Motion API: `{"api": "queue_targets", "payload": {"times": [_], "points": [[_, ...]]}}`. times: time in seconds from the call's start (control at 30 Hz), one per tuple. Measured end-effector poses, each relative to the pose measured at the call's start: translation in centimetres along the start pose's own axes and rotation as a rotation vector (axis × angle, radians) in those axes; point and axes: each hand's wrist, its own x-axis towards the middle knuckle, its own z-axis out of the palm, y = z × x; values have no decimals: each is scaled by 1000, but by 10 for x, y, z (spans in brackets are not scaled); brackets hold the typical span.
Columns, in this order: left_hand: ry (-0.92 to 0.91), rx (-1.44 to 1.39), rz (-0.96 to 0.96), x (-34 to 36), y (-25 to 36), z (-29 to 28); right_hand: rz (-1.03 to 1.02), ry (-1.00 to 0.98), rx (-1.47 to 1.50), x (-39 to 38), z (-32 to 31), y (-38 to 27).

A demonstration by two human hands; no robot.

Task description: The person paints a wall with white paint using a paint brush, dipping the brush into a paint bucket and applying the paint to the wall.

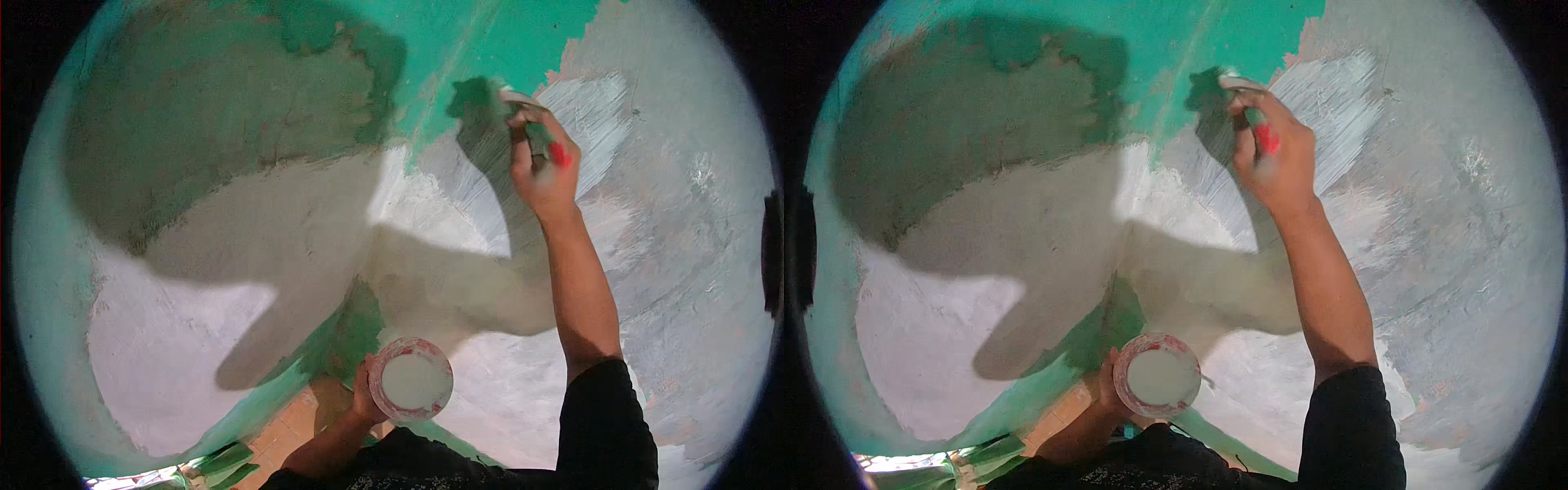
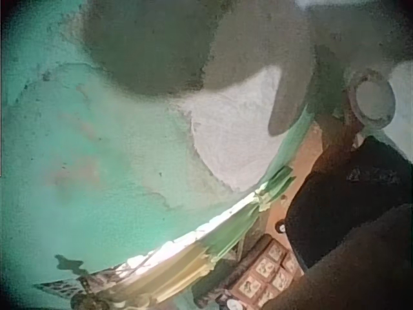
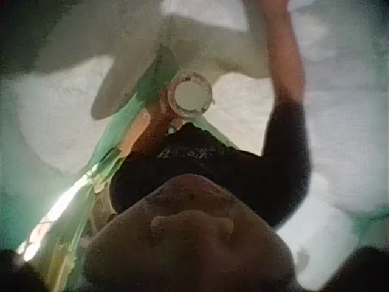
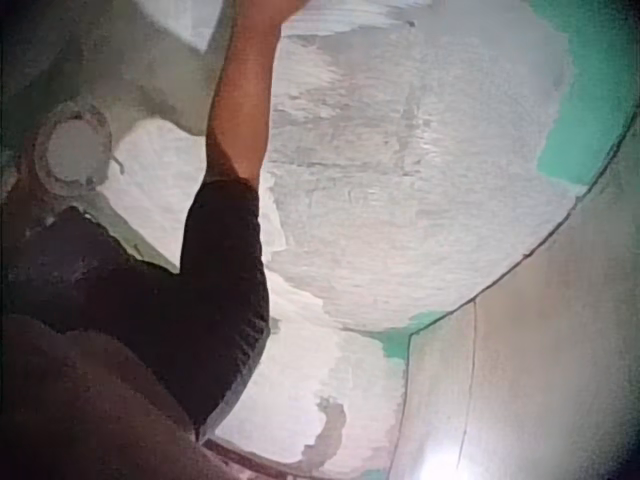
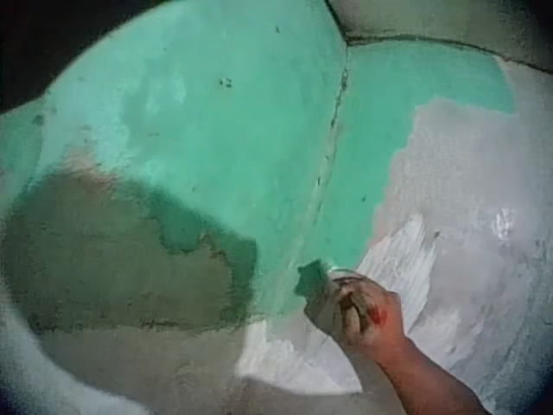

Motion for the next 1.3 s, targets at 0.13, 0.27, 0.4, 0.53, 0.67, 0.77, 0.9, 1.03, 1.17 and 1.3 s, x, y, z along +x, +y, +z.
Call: {"api": "queue_targets", "payload": {"times": [0.13,0.27,0.4,0.53,0.67,0.77,0.9,1.03,1.17,1.3], "points": [[11,-25,-17,0,0,-1,-393,-48,-427,-24,11,-2],[-42,-35,-36,0,0,-8,-461,-441,-633,-79,50,-15],[-48,-24,-29,-2,2,2,-34,-660,-364,-62,46,-34],[-70,7,-12,-2,2,1,32,-266,-439,-2,13,-26],[-47,-61,-24,-2,0,-6,-129,-97,-582,18,-4,-41],[-78,-104,-44,-5,5,6,-52,-475,-722,-21,28,-35],[-87,-27,-24,-2,2,0,-502,-460,-643,-81,57,-28],[-67,29,5,-4,1,4,73,-710,-384,-71,37,-31],[-59,-14,-6,-2,0,0,46,-162,-389,-15,-19,-18],[1,77,0,-4,6,13,-32,81,-491,-3,-54,-36]]}}
